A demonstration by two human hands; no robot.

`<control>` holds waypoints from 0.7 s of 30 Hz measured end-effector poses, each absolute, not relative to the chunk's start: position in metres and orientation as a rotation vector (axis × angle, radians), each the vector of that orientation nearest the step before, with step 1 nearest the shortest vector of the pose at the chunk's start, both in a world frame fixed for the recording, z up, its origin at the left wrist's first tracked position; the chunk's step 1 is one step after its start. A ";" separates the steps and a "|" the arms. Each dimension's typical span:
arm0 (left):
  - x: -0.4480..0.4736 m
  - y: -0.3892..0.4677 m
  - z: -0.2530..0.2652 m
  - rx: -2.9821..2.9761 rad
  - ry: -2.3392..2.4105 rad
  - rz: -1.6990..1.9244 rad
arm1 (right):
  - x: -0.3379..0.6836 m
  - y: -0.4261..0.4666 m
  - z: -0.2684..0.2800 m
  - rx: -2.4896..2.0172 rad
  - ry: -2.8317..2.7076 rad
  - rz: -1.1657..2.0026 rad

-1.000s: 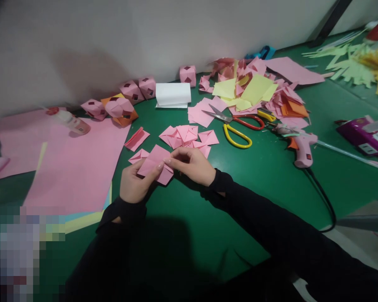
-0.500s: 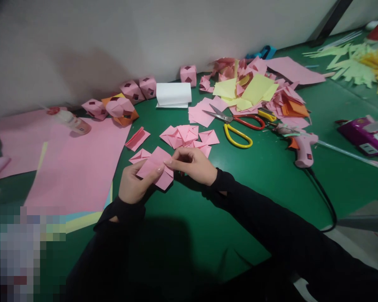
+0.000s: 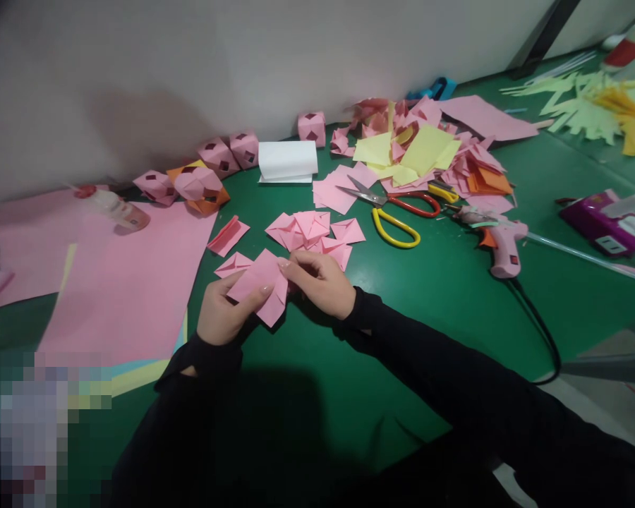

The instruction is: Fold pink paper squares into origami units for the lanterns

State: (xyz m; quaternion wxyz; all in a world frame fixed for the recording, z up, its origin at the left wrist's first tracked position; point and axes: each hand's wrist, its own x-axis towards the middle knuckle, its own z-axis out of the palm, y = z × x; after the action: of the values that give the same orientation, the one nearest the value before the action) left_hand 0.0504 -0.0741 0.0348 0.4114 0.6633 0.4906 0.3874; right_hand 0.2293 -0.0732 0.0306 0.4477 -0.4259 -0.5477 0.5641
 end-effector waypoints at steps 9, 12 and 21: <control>0.056 -0.076 0.035 1.589 1.365 1.096 | 0.234 -0.068 0.031 -1.096 -1.466 1.539; 0.056 -0.076 0.034 1.591 1.390 1.104 | 0.235 -0.068 0.031 -1.085 -1.532 1.548; 0.057 -0.076 0.033 1.593 1.404 1.089 | 0.233 -0.070 0.026 -1.109 -1.500 1.550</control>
State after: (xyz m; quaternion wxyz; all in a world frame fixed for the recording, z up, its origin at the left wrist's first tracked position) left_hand 0.0567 -0.0758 0.0332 0.3686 0.6204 0.5470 0.4243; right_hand 0.2330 -0.0700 0.0264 0.3504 -0.4283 -0.5791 0.5987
